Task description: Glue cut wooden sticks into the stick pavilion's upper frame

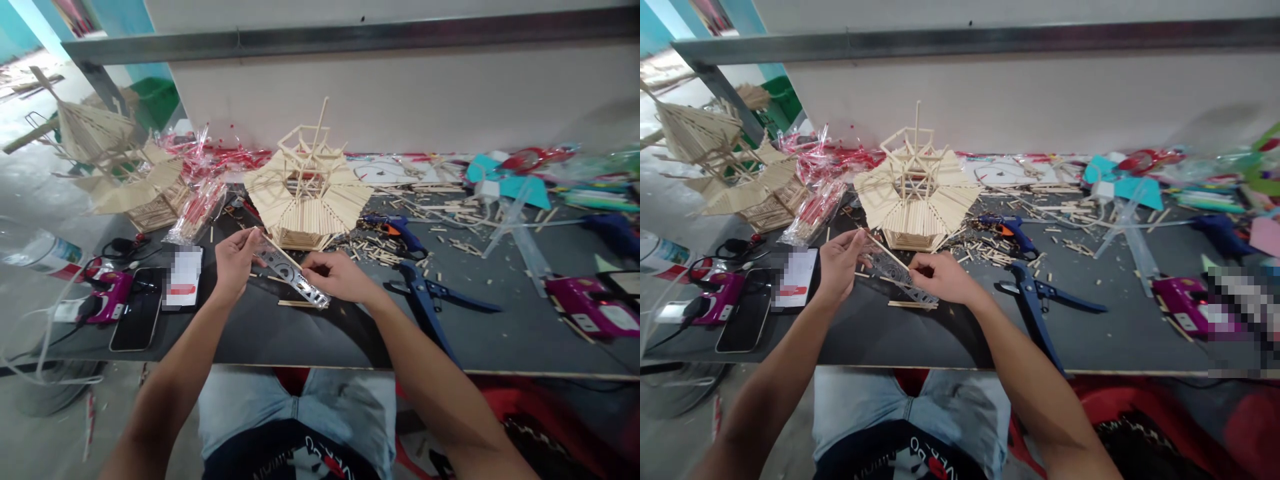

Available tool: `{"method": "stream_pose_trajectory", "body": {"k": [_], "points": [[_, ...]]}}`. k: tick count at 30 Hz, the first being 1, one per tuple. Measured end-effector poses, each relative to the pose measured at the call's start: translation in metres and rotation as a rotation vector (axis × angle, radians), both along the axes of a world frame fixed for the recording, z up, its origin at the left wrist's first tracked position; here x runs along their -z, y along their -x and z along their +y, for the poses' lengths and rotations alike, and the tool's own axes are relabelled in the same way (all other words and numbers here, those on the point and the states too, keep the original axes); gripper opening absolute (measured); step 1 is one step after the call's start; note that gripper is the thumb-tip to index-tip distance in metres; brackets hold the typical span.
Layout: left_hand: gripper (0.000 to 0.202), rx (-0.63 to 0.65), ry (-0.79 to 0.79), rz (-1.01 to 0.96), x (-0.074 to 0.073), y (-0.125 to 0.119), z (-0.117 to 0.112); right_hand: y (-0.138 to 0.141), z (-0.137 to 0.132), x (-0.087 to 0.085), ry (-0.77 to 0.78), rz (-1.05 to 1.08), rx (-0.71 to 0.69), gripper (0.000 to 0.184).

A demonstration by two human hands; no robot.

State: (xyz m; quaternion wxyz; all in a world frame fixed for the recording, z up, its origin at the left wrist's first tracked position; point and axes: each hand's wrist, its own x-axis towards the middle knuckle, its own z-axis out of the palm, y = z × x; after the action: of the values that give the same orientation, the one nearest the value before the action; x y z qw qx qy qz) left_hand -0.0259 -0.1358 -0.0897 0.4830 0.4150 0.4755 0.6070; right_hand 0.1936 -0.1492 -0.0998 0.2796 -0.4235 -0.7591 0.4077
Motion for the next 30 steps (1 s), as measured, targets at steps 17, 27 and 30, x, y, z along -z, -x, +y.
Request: {"method": "stream_pose_trajectory", "body": {"k": [17,27,30], "points": [[0.032,0.001,0.015,0.010,-0.0021,-0.0010,-0.0024,0.0006,0.0002,0.0012,0.041,0.005,-0.038,0.015],[0.039,0.023,0.046,-0.010,-0.0029,0.0004,-0.0033,0.0015,0.0009,0.0009,0.029,0.019,-0.044,0.014],[0.039,0.030,0.051,-0.009,-0.0033,0.0014,-0.0027,0.0007,0.0012,0.0022,0.030,0.023,-0.046,0.014]]}}
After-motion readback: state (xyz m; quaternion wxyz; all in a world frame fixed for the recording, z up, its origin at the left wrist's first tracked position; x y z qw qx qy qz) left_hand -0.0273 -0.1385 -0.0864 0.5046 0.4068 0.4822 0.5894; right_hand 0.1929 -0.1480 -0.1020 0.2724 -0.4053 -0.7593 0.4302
